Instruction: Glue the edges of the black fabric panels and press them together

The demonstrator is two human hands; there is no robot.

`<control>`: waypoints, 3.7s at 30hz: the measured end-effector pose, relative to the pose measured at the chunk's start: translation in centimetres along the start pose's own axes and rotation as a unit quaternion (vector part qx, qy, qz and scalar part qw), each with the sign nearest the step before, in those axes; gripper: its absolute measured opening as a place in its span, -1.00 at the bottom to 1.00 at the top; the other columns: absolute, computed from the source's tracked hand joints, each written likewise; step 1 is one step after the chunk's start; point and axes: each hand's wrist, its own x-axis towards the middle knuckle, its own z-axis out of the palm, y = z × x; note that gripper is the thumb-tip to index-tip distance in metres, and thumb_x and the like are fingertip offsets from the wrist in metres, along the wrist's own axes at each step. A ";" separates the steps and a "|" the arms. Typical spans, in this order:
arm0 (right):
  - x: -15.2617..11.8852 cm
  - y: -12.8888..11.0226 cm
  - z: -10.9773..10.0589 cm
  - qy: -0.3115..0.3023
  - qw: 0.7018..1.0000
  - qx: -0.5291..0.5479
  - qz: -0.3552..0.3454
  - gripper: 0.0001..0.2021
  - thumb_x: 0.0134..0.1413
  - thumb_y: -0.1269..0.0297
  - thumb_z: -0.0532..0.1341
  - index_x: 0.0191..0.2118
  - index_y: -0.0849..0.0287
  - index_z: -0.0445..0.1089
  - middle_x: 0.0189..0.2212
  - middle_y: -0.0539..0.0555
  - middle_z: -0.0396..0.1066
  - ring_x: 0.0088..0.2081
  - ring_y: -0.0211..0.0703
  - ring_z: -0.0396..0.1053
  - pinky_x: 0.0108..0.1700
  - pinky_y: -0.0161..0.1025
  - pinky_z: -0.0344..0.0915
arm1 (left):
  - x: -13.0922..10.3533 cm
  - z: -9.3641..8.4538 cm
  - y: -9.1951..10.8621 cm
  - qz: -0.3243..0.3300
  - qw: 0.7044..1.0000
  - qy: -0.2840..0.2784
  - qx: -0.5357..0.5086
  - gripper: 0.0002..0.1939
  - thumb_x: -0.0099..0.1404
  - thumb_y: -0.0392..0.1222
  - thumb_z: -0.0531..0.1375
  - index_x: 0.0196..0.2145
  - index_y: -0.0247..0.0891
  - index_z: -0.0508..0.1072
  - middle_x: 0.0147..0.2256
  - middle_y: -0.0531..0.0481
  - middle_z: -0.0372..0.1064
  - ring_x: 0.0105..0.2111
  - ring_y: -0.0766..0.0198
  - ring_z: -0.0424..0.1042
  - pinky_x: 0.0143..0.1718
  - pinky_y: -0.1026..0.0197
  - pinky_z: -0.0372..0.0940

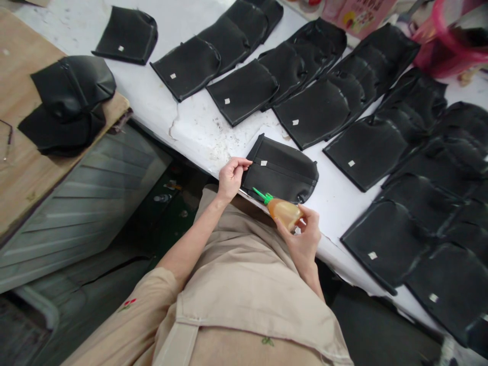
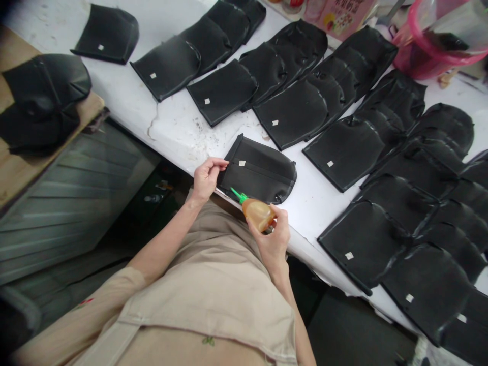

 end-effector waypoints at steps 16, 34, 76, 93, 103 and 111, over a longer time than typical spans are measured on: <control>0.6 -0.5 1.2 -0.015 1.000 -0.004 -0.025 -0.44 -0.02 0.12 0.47 0.07 0.12 0.34 -0.11 0.12 0.42 -0.12 -0.02 0.46 -0.24 -0.14 0.49 | 0.1 0.1 -0.9 -0.058 0.995 0.024 -0.080 -0.79 0.37 -0.32 0.12 -0.22 -0.23 0.58 -0.25 -0.01 0.57 -0.26 0.32 0.55 -0.12 0.24 0.45; 1.2 -1.1 1.3 -0.027 0.996 -0.049 -0.065 -0.46 0.02 0.12 0.44 0.08 0.12 0.31 -0.11 0.13 0.41 -0.10 -0.01 0.45 -0.20 -0.11 0.48 | 0.0 0.1 -0.6 -0.047 0.997 0.020 -0.062 -0.79 0.38 -0.30 0.11 -0.21 -0.23 0.57 -0.24 -0.02 0.56 -0.25 0.31 0.54 -0.10 0.23 0.46; 2.2 5.5 -6.2 0.150 0.858 0.436 0.228 -0.56 -0.14 -0.01 0.38 -0.13 0.12 0.50 -0.17 0.09 0.50 -0.34 -0.14 0.48 -0.51 -0.29 0.39 | 4.1 0.9 0.6 0.024 0.963 -0.066 0.259 -0.90 0.22 -0.30 0.32 -0.39 -0.21 0.46 -0.42 0.02 0.38 -0.47 0.27 0.36 -0.32 0.20 0.32; 4.1 7.6 -5.8 0.142 0.847 0.457 0.231 -0.57 -0.10 -0.06 0.35 -0.13 0.08 0.53 -0.22 0.13 0.54 -0.41 -0.11 0.48 -0.60 -0.30 0.30 | 4.4 -0.4 5.2 0.055 0.955 -0.039 0.288 -0.84 0.32 -0.24 0.21 -0.43 -0.15 0.34 -0.49 0.04 0.42 -0.49 0.23 0.42 -0.40 0.21 0.23; 4.1 7.3 -5.7 0.163 0.819 0.483 0.264 -0.47 -0.26 -0.05 0.46 -0.13 0.14 0.57 -0.26 0.11 0.55 -0.40 -0.12 0.48 -0.56 -0.33 0.34 | 5.2 -1.9 5.4 -0.078 0.992 -0.042 -0.087 -0.72 0.23 -0.09 0.29 -0.43 -0.18 0.23 -0.54 0.16 0.21 -0.57 0.42 0.23 -0.54 0.37 0.20; 4.3 7.3 -5.7 0.155 0.812 0.491 0.273 -0.48 -0.24 -0.03 0.47 -0.12 0.13 0.58 -0.20 0.08 0.58 -0.34 -0.15 0.51 -0.46 -0.35 0.44 | 9.0 -5.0 6.5 -0.066 0.968 0.090 -0.224 -0.66 0.06 -0.17 0.37 -0.47 -0.22 0.22 -0.57 0.20 0.23 -0.60 0.46 0.26 -0.55 0.42 0.21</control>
